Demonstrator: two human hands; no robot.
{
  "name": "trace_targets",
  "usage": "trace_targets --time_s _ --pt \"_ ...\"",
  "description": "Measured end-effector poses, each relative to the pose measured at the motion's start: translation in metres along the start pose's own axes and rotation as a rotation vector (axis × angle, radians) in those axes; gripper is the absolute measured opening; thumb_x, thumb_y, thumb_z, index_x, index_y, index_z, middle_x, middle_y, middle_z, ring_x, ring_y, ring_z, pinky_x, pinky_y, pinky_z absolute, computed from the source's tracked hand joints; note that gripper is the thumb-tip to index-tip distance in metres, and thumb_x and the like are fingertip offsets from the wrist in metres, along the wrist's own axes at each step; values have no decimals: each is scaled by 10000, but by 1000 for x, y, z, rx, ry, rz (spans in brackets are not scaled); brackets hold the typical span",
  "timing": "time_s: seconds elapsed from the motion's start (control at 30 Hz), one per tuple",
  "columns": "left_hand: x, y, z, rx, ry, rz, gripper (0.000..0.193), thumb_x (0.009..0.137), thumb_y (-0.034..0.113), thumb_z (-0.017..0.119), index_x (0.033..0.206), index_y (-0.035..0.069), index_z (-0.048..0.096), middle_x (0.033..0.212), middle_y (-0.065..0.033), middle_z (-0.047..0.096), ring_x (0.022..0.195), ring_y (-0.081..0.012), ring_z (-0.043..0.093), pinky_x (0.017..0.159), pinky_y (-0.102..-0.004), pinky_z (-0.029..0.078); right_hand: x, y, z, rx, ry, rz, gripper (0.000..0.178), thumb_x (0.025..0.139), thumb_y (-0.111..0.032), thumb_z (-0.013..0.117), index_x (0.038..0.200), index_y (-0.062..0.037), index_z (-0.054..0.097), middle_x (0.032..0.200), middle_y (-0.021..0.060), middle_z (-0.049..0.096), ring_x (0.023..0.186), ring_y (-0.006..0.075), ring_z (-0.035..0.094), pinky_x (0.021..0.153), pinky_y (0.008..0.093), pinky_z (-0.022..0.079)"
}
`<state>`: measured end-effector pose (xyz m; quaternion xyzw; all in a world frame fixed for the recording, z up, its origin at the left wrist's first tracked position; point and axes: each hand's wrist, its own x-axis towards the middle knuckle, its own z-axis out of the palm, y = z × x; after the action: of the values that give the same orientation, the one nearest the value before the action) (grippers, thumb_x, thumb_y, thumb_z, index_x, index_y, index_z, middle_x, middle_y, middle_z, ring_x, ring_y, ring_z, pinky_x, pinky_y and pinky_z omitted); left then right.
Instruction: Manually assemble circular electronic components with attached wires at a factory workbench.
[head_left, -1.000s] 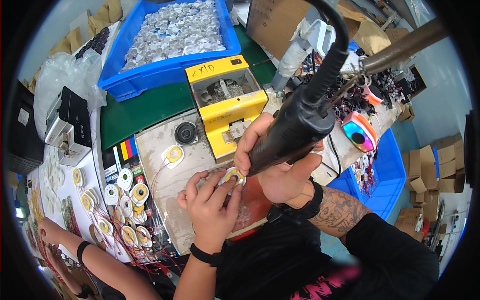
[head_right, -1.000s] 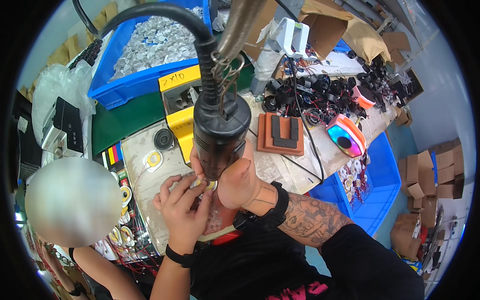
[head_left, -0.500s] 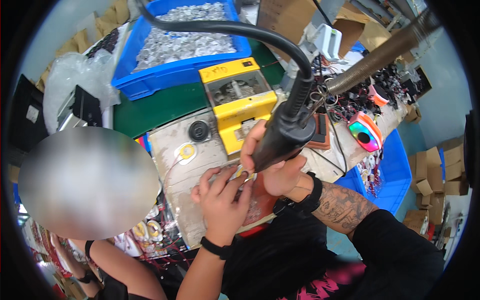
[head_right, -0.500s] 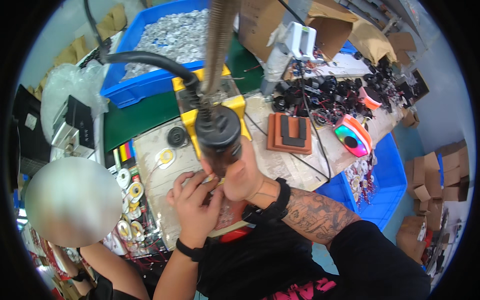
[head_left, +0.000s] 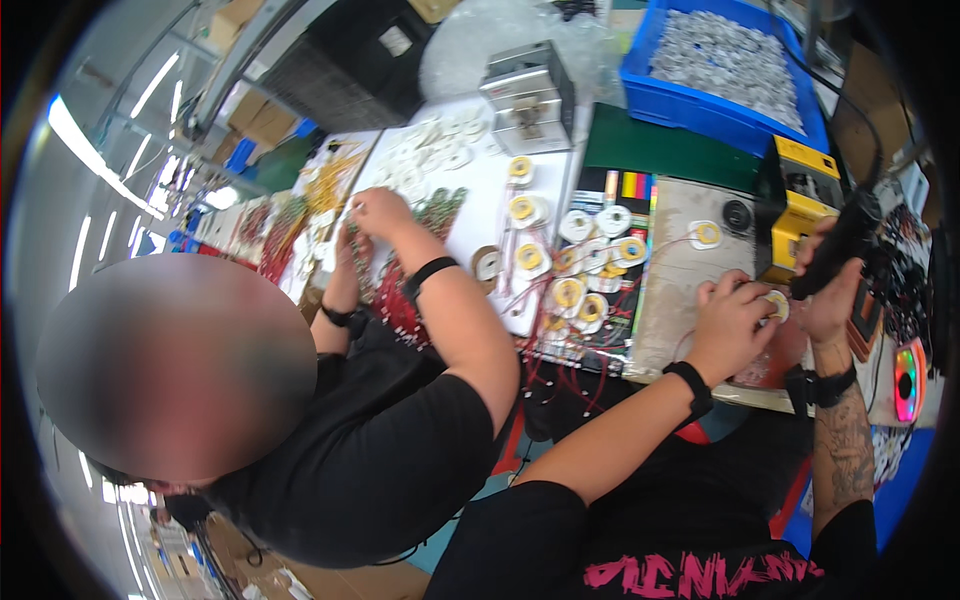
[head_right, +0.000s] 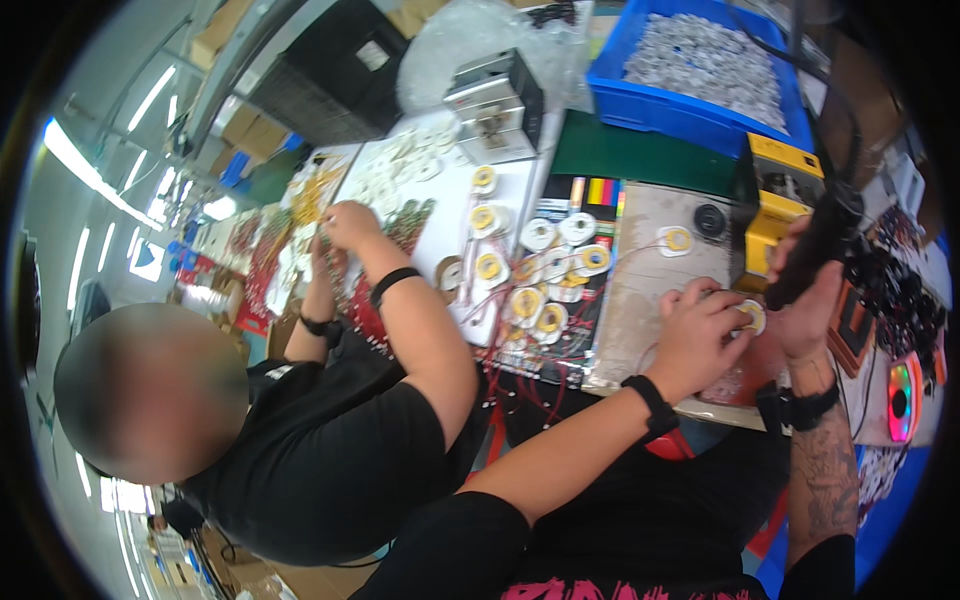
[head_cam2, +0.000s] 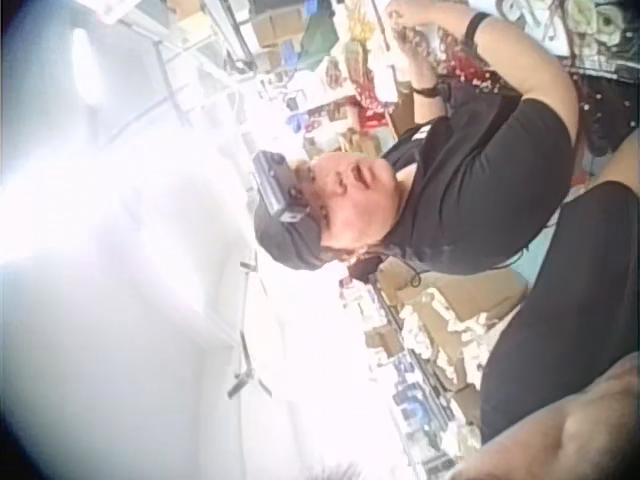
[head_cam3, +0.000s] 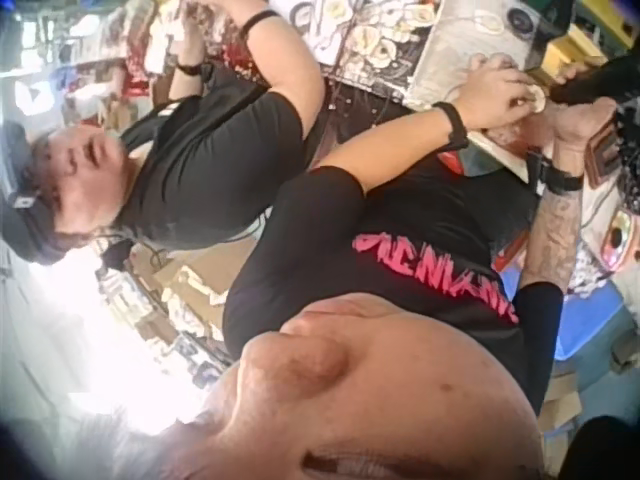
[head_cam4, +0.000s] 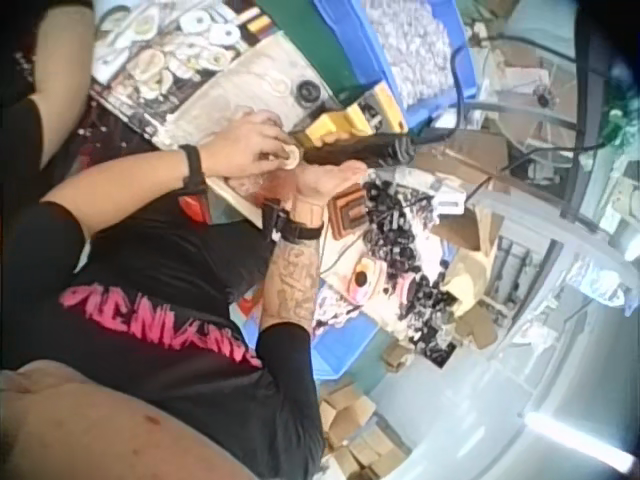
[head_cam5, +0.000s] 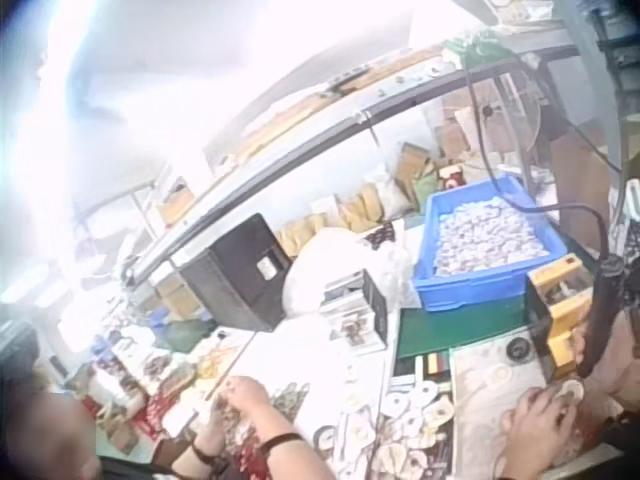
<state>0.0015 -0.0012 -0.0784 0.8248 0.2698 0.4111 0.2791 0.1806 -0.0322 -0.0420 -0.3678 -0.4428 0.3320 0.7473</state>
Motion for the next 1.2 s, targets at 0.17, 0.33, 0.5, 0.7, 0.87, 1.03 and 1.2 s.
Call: trace_targets --time_s 0.17,0.33,0.5,0.7,0.87,1.03,1.2 --pt "-3 -2 -4 -20 39 -3 169 806 278 787 942 178 779 1177 17 712 1210 -278 542 962 -521 333 1 -54 14 -234 44 -94 617 1108 -510 334 1465 -7 360 1137 62 476 1085 173 459 1035 319 345" --pt "-5 -9 4 -30 -45 8 286 803 315 793 1040 158 765 1244 -42 699 1289 -351 524 994 -570 365 -2 -80 -10 -315 70 -205 872 931 -799 501 1366 -44 465 1193 56 503 1077 138 494 900 251 443" --pt "7 0 -13 140 -215 60 282 806 306 810 1053 174 776 1254 -33 724 1272 -359 575 1021 -556 367 17 -88 20 -76 155 15 893 950 -830 306 1336 -39 458 749 58 562 621 156 584 588 304 520" --pt "1 29 -13 168 -221 112 300 770 235 837 1056 173 772 1241 -44 713 1220 -284 613 1012 -449 327 35 -83 10 -266 126 -79 1045 738 -973 450 1168 -22 469 738 41 546 601 125 547 568 261 473" --pt "-22 45 -5 15 -265 187 364 726 193 869 1074 163 768 1223 -57 697 1119 -254 639 961 -418 351 58 -65 12 -290 142 -34 1059 653 -1039 404 1077 -68 415 734 51 517 617 137 532 579 284 474" --pt "-15 26 1 53 -285 262 394 749 227 867 1122 166 758 1193 -50 682 1070 -260 629 901 -416 369 50 -55 3 -128 239 71 1038 599 -1014 541 1081 -104 403 740 32 503 631 146 531 581 300 471" --pt "-18 6 -6 49 -345 385 361 806 309 848 1128 178 751 1236 -46 670 1082 -245 628 877 -402 391 28 -51 -11 38 254 6 914 721 -876 648 1122 -77 462 759 42 554 639 133 563 581 279 483"
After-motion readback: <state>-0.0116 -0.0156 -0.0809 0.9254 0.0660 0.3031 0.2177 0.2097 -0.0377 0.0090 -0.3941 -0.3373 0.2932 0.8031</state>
